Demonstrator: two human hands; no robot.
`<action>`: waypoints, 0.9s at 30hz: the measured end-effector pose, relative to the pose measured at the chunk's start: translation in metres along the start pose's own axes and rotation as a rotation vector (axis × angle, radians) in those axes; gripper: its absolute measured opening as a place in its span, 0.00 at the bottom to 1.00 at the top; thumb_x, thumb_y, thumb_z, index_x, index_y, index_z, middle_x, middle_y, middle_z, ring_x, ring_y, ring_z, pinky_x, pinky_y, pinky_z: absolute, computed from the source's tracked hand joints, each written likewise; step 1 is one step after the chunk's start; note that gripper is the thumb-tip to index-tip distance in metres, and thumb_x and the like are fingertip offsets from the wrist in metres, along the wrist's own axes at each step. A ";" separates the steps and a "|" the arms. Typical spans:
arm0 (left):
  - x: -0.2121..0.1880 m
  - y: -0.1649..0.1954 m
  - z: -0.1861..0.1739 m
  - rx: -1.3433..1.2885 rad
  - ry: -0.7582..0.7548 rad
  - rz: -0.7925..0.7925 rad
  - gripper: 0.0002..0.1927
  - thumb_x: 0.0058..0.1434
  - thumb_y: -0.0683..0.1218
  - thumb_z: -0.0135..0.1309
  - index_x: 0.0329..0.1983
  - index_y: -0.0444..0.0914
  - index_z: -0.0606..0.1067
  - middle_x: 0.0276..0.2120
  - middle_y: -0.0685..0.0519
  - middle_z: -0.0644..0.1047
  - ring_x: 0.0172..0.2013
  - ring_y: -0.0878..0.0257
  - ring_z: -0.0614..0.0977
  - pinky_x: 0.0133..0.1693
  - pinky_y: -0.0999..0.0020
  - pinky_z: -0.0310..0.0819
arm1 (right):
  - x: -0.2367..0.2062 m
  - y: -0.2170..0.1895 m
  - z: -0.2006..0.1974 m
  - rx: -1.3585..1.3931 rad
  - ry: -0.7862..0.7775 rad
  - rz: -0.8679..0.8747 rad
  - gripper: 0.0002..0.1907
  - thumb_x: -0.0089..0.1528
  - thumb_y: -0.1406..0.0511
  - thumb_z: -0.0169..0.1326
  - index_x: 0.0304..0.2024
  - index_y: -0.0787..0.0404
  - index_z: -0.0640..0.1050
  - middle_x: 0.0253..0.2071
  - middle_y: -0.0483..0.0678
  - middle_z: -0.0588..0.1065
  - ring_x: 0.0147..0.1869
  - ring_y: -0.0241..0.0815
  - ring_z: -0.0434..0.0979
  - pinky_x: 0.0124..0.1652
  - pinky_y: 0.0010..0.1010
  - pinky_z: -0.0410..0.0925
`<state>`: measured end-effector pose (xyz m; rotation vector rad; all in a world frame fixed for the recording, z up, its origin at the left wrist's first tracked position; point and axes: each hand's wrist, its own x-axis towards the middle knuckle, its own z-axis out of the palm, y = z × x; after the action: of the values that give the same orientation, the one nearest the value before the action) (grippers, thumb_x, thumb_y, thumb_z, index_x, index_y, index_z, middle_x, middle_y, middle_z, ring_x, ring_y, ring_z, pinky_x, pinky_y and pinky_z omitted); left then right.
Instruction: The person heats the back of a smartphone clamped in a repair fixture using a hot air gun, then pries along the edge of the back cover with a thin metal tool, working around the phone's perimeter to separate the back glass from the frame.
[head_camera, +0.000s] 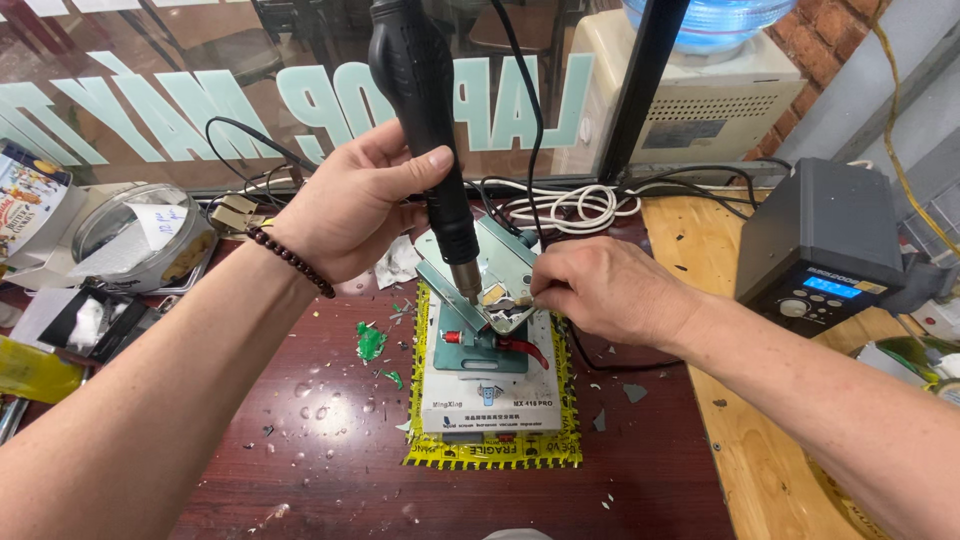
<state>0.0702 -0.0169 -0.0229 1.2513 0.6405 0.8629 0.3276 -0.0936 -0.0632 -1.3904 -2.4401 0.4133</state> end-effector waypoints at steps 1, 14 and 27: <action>-0.001 0.000 0.001 0.002 0.004 -0.007 0.10 0.68 0.43 0.56 0.51 0.40 0.75 0.37 0.58 0.78 0.36 0.69 0.80 0.35 0.73 0.72 | 0.000 0.000 0.000 -0.016 -0.012 0.006 0.06 0.58 0.64 0.59 0.34 0.59 0.82 0.35 0.47 0.82 0.42 0.48 0.83 0.44 0.38 0.73; 0.001 -0.003 0.005 -0.024 -0.001 -0.010 0.11 0.68 0.43 0.56 0.52 0.39 0.75 0.37 0.58 0.78 0.37 0.69 0.79 0.37 0.72 0.72 | 0.009 -0.002 -0.005 -0.096 -0.025 -0.061 0.05 0.58 0.64 0.58 0.33 0.57 0.83 0.35 0.46 0.81 0.41 0.49 0.83 0.42 0.41 0.74; -0.010 0.015 -0.007 0.122 0.091 -0.117 0.12 0.65 0.45 0.56 0.52 0.42 0.76 0.35 0.59 0.78 0.32 0.68 0.76 0.34 0.70 0.72 | -0.005 -0.019 -0.002 0.122 -0.024 0.247 0.09 0.58 0.59 0.59 0.36 0.55 0.83 0.33 0.47 0.81 0.39 0.49 0.84 0.42 0.40 0.74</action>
<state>0.0562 -0.0203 -0.0098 1.2758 0.8420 0.7965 0.3159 -0.1072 -0.0544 -1.6458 -2.2252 0.6279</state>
